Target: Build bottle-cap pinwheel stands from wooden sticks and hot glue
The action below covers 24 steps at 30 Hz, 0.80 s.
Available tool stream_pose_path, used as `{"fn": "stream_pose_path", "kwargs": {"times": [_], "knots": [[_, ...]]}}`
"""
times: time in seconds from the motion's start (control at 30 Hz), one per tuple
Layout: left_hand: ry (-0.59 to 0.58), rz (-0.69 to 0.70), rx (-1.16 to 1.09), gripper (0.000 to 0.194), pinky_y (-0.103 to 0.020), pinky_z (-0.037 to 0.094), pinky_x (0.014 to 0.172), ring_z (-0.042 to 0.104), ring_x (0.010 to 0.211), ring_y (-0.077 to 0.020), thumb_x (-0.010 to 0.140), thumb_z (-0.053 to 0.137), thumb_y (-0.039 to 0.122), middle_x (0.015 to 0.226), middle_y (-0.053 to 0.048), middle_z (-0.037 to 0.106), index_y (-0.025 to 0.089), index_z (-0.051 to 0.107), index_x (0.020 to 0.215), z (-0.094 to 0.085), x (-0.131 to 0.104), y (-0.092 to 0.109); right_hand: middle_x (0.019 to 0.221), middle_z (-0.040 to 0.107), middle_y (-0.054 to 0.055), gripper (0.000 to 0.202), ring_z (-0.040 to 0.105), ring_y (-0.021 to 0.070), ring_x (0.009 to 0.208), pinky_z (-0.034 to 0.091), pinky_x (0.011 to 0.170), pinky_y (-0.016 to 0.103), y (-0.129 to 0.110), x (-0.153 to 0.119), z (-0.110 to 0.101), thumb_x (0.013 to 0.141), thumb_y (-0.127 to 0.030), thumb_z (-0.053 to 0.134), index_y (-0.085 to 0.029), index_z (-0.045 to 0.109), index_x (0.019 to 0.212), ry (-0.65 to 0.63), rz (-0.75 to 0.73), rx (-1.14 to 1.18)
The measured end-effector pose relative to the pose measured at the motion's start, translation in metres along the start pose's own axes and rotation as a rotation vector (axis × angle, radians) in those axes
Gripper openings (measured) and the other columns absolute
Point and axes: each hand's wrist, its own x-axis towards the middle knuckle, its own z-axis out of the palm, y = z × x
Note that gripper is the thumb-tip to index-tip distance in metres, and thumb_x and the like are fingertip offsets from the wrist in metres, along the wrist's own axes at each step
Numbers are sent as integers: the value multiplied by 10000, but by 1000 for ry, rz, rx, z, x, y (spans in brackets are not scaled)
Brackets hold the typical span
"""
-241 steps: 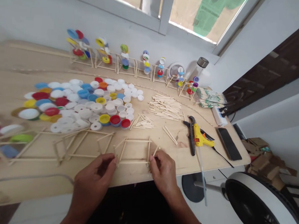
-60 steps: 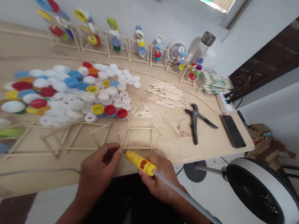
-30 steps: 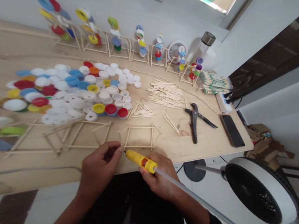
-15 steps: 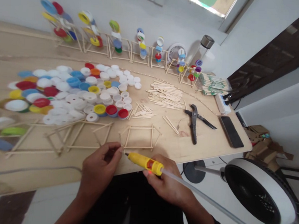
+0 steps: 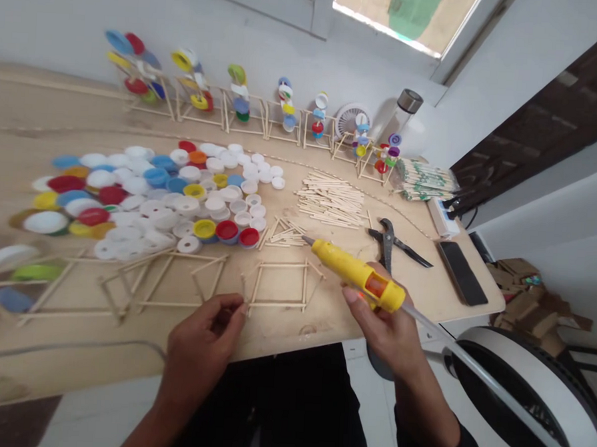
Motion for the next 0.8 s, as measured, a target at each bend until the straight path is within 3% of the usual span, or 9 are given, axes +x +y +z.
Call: {"fn": "stream_pose_path", "kwargs": {"times": [0.2,0.4,0.67,0.8], "knots": [[3,7,4,233,-232,495,537,603,494,-139,753,560,468,570,36,649,246,632,757,0,1,-1,761,542,2,177,562,159,721,462,655,279,27,22,8,898,-354,557,-202,551,809,-68,21,-8],[3,-10,18,239,-231,501,558,611,516,-139,749,568,473,604,31,665,245,635,760,1,1,0,894,662,31,205,636,207,886,511,793,347,39,47,19,887,-355,562,-198,615,1008,-184,86,154],[2,-31,19,272,-226,490,537,584,493,-132,733,555,491,572,29,640,232,635,750,1,1,1,863,693,27,215,643,195,814,516,752,325,42,41,23,854,-387,582,-187,660,874,-119,153,181],[6,-33,27,276,-231,496,558,578,496,-131,731,553,494,576,32,636,233,639,756,0,0,1,931,699,45,233,642,202,882,505,815,337,49,40,26,858,-405,590,-191,681,876,-76,148,248]]}}
